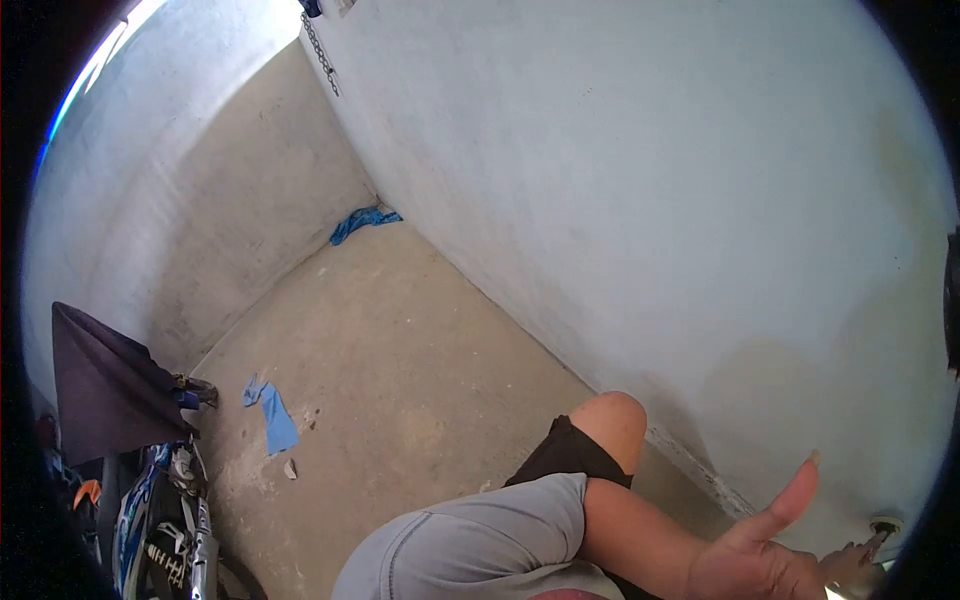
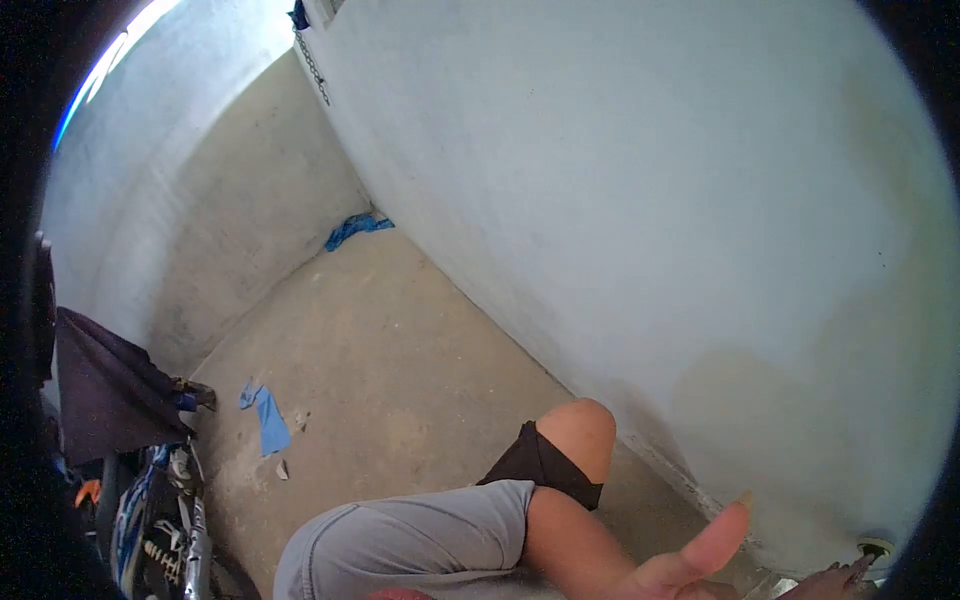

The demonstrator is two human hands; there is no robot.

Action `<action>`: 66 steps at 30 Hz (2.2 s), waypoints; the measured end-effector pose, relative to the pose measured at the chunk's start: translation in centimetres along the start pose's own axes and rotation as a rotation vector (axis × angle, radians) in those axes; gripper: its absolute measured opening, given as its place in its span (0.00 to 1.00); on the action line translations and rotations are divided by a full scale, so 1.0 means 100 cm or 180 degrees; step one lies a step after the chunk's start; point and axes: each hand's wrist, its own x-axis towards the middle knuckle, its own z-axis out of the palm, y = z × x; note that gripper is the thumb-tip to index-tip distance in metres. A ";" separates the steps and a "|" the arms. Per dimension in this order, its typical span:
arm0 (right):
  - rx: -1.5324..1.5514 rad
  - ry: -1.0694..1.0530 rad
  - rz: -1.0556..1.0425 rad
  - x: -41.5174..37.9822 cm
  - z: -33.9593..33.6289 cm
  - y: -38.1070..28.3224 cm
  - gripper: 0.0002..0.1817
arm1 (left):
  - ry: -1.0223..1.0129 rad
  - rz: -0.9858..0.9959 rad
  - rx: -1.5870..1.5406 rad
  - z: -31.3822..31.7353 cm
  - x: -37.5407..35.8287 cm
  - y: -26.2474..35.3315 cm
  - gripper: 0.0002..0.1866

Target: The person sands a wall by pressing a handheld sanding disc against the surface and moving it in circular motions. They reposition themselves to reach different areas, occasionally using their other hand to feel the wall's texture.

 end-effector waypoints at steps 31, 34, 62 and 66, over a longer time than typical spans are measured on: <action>0.0674 0.0815 0.0409 -0.062 -0.008 -0.190 0.17 | 0.1834 -0.2526 0.3638 -0.135 -0.169 0.074 0.31; 0.0705 0.1161 0.0524 -0.061 -0.011 -0.200 0.16 | 0.1931 -0.3471 0.4055 -0.141 -0.191 0.053 0.29; 0.0591 0.1159 0.0301 -0.049 0.000 -0.176 0.15 | -0.0105 -0.4342 0.6078 -0.143 -0.260 -0.026 0.61; 0.0651 0.0979 0.0002 -0.084 0.000 -0.198 0.17 | -0.0435 -0.4205 0.6293 -0.128 -0.274 -0.034 0.57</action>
